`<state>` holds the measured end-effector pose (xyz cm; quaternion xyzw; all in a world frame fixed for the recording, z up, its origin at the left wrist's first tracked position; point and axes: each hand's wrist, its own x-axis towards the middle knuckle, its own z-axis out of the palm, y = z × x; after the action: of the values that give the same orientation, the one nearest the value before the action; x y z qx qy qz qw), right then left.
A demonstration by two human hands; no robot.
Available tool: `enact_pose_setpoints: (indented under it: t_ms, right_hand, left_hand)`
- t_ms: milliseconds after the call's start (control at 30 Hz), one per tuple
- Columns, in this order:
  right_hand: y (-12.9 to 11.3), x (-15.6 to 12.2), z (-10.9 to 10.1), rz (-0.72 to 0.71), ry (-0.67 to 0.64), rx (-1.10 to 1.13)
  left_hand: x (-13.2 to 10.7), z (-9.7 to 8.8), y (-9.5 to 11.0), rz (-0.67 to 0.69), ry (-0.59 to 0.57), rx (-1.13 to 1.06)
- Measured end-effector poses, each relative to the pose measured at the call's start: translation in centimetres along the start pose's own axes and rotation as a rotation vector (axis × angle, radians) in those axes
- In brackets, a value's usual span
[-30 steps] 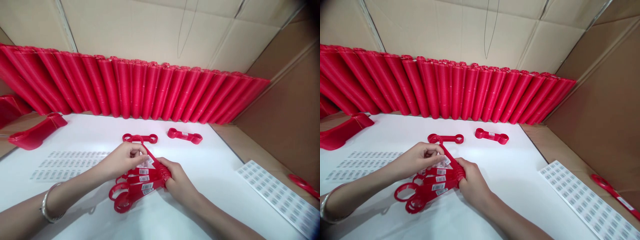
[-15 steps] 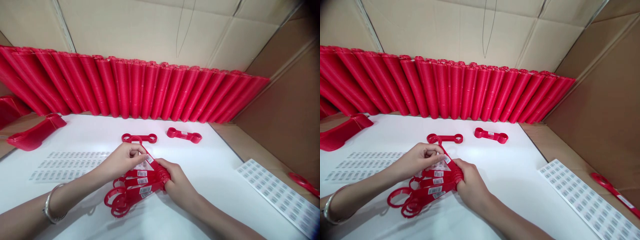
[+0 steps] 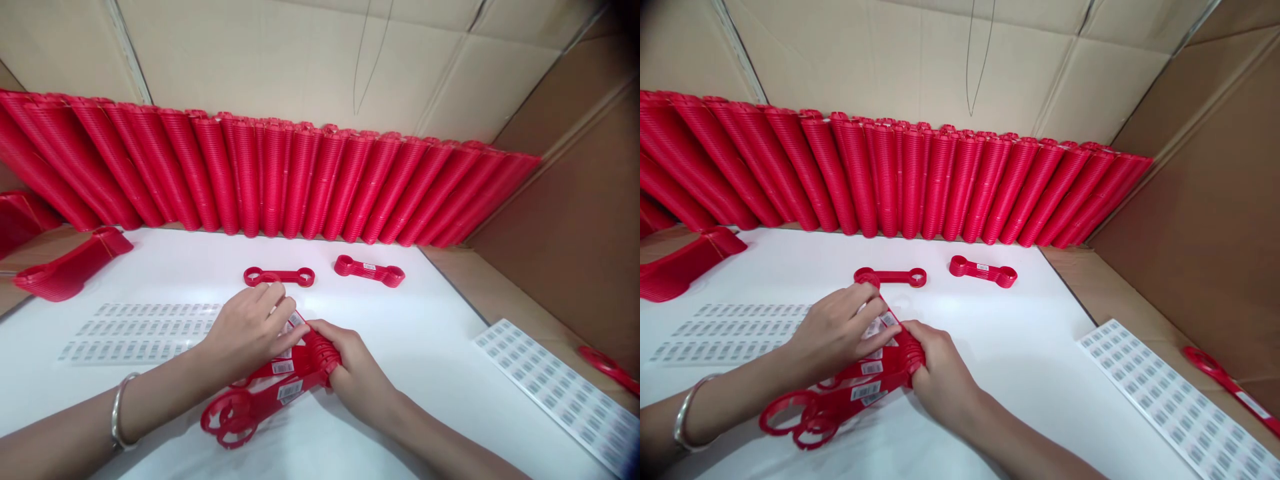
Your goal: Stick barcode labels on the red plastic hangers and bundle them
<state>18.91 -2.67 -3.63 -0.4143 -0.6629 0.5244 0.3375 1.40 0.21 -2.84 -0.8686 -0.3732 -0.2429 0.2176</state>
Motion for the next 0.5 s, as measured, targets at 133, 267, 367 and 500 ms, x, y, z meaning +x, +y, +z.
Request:
enact_pose_setpoints:
  t_ms: [133,267,367,500]
  right_hand:
    - [-0.2,0.0,0.0,-0.025,-0.003,-0.019]
    - [-0.1,0.1,0.1,0.001,0.003,0.007]
    - [0.0,0.1,0.1,0.028,0.009,0.044]
    - [0.0,0.2,0.0,0.075,0.029,0.116]
  left_hand:
    - [0.0,0.3,-0.3,-0.013,0.075,0.121]
    - [0.1,0.4,-1.4,-0.131,-0.008,0.036]
    - [0.2,0.4,-2.2,-0.172,-0.056,-0.073]
    - [0.2,0.2,-2.8,-0.243,-0.080,-0.277]
